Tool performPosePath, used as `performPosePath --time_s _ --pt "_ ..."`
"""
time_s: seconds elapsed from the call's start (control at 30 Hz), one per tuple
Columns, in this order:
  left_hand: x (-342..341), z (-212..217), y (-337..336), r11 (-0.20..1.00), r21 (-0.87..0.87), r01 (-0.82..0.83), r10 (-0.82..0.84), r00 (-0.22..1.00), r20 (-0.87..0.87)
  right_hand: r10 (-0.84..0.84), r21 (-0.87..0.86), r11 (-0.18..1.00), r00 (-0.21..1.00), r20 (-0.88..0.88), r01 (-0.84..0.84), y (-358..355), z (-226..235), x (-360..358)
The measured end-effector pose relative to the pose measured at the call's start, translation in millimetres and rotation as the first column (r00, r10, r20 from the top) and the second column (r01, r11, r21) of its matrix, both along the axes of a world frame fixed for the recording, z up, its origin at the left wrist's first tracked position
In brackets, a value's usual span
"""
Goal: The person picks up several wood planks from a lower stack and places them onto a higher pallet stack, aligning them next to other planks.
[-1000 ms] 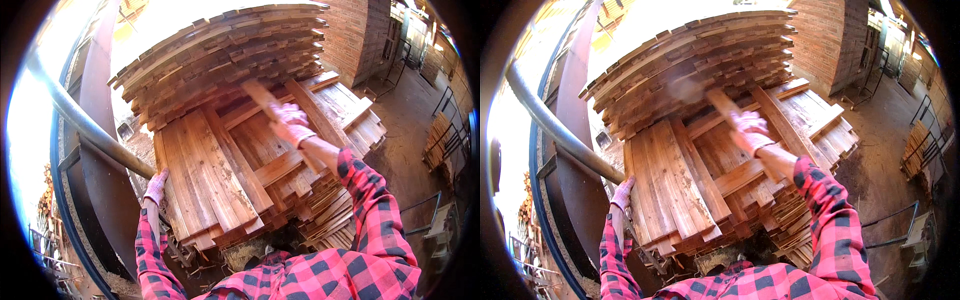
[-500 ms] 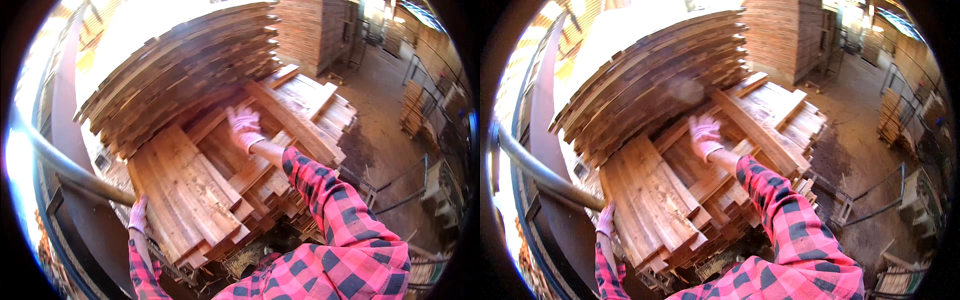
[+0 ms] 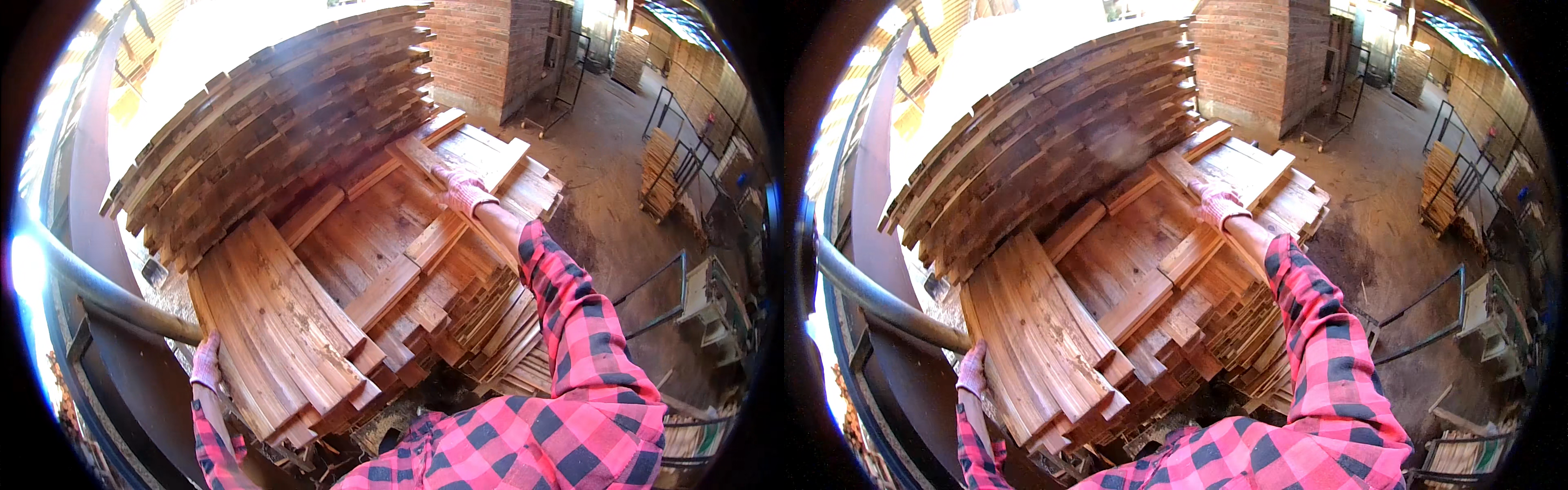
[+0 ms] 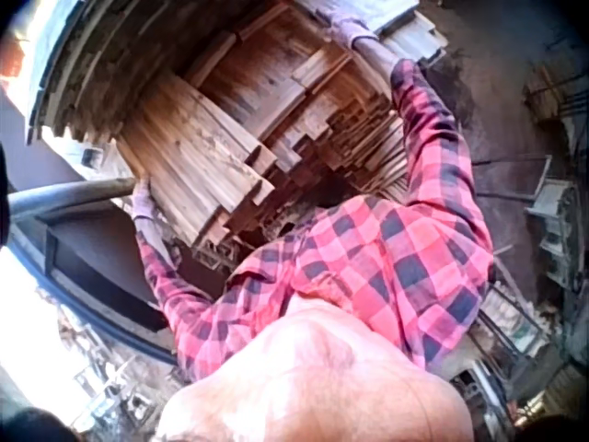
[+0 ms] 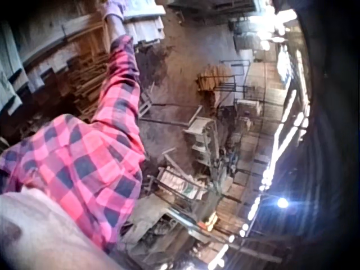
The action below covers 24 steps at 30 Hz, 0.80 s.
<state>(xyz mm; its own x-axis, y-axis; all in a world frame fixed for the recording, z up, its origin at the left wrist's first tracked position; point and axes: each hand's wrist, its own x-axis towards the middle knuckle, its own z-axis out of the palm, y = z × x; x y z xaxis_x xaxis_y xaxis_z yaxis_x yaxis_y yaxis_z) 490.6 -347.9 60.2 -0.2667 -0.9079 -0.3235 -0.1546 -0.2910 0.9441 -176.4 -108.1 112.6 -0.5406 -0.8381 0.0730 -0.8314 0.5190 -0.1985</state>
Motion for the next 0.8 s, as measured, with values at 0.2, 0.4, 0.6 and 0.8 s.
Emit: performPosePath --time_s 0.2,0.4,0.6,0.8 --pt "-21.5 9.3 6.3 1.0 0.005 0.027 -0.027 0.999 -0.03 0.007 -0.087 0.996 1.0 -0.019 -0.009 -22.9 4.2 -19.0" --pt "7.6 -5.0 -9.1 0.987 -0.159 0.007 0.034 0.966 0.257 0.063 -0.129 0.99 0.998 -0.014 -0.064 -49.0 13.7 33.5" --pt "-13.3 -0.3 -2.0 1.0 -0.006 -0.016 0.016 0.997 0.073 0.365 -0.13 0.927 0.925 0.107 -0.351 -114.0 19.9 168.0" --pt "1.2 -2.1 -12.3 0.999 -0.026 0.042 -0.039 0.994 0.098 0.416 -0.36 0.89 0.822 0.389 -0.28 -146.1 -13.7 206.9"
